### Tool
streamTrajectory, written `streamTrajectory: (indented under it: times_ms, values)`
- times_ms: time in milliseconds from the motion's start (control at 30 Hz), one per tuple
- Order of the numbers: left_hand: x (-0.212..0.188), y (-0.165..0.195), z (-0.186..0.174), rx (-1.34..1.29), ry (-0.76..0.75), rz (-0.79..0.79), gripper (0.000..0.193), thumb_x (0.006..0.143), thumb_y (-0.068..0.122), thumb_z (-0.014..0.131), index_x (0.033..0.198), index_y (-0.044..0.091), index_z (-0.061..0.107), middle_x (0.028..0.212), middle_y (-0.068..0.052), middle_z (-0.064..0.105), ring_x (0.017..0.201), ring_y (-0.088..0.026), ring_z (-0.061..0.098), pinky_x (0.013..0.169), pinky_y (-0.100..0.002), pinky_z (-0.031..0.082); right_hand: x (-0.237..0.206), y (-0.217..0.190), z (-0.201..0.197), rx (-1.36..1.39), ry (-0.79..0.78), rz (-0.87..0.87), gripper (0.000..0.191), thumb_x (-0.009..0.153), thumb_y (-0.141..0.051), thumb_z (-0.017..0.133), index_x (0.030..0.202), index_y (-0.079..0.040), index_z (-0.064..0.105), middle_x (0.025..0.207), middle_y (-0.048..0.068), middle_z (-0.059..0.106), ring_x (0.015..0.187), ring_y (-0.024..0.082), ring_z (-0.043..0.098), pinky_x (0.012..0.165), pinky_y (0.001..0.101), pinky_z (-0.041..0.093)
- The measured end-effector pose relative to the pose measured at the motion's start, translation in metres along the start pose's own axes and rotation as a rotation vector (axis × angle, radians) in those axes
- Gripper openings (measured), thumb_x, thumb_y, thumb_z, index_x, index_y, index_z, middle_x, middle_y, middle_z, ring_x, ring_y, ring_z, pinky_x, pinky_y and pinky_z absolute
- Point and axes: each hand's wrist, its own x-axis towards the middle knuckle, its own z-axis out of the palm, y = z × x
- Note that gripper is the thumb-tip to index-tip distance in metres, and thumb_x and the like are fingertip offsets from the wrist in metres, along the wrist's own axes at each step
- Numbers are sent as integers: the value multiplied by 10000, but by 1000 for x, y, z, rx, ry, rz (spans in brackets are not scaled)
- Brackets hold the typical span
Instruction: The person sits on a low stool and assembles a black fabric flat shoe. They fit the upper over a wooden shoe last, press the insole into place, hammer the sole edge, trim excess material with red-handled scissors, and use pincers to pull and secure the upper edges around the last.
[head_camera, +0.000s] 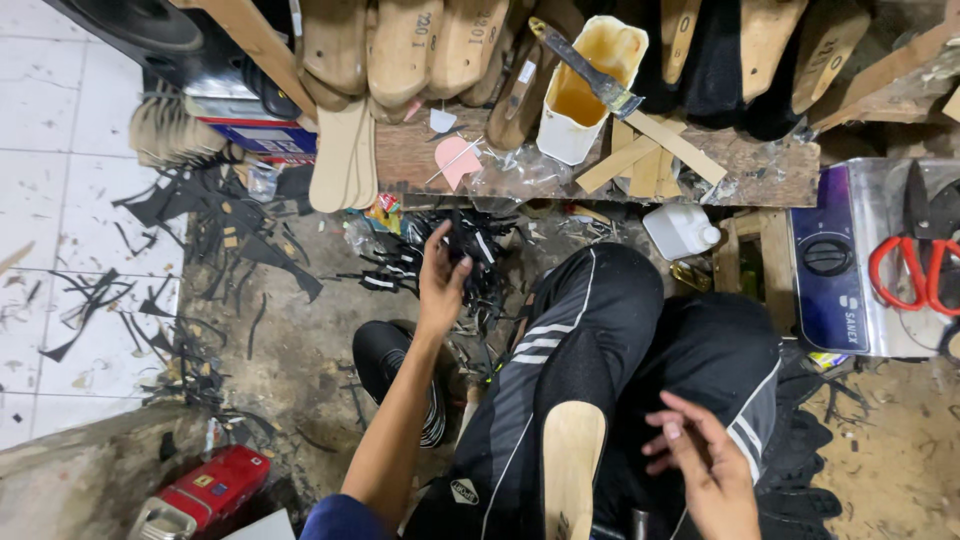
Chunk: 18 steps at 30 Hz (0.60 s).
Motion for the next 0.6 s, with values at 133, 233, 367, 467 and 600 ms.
streamTrajectory:
  times_ms: [133, 233, 367, 467, 600]
  values:
    - [-26, 78, 22, -152, -138, -253, 485, 943, -40, 613, 1413, 9, 500, 1214, -84, 685, 997, -171, 676, 913, -300, 566, 1, -45, 4, 36, -33, -147, 346, 1003, -115, 554, 1315, 12, 634, 1066, 154, 734, 820, 201, 701, 705, 336, 592]
    - [-51, 124, 47, -86, -314, -173, 406, 982, -70, 669, 1377, -33, 583, 1240, -78, 662, 1128, -141, 637, 990, -293, 541, 5, -78, 13, 195, -123, -172, 338, 1001, -105, 561, 1304, 18, 645, 1045, 160, 724, 815, 204, 707, 696, 341, 599]
    - [-88, 169, 88, 71, -622, -134, 429, 947, -59, 724, 1366, 1, 654, 1167, -47, 649, 1083, -114, 612, 947, -275, 528, 11, -104, 24, 461, -307, -174, 295, 990, -114, 594, 1250, -2, 676, 1011, 117, 721, 801, 183, 688, 671, 340, 588]
    - [-104, 187, 112, 119, -631, -172, 425, 918, -19, 725, 1333, 26, 652, 1143, -22, 683, 1012, -74, 610, 867, -248, 522, 12, -106, 25, 553, -324, -216, 185, 1008, -104, 652, 1121, 28, 717, 972, 112, 731, 782, 186, 677, 650, 350, 572]
    - [-112, 194, 108, 57, -565, -291, 324, 1019, 72, 637, 1338, 47, 685, 1007, -20, 689, 855, -68, 669, 750, -219, 541, 3, -97, 11, 713, -199, -271, 128, 998, -108, 687, 1057, -2, 728, 957, 86, 730, 808, 176, 688, 649, 348, 575]
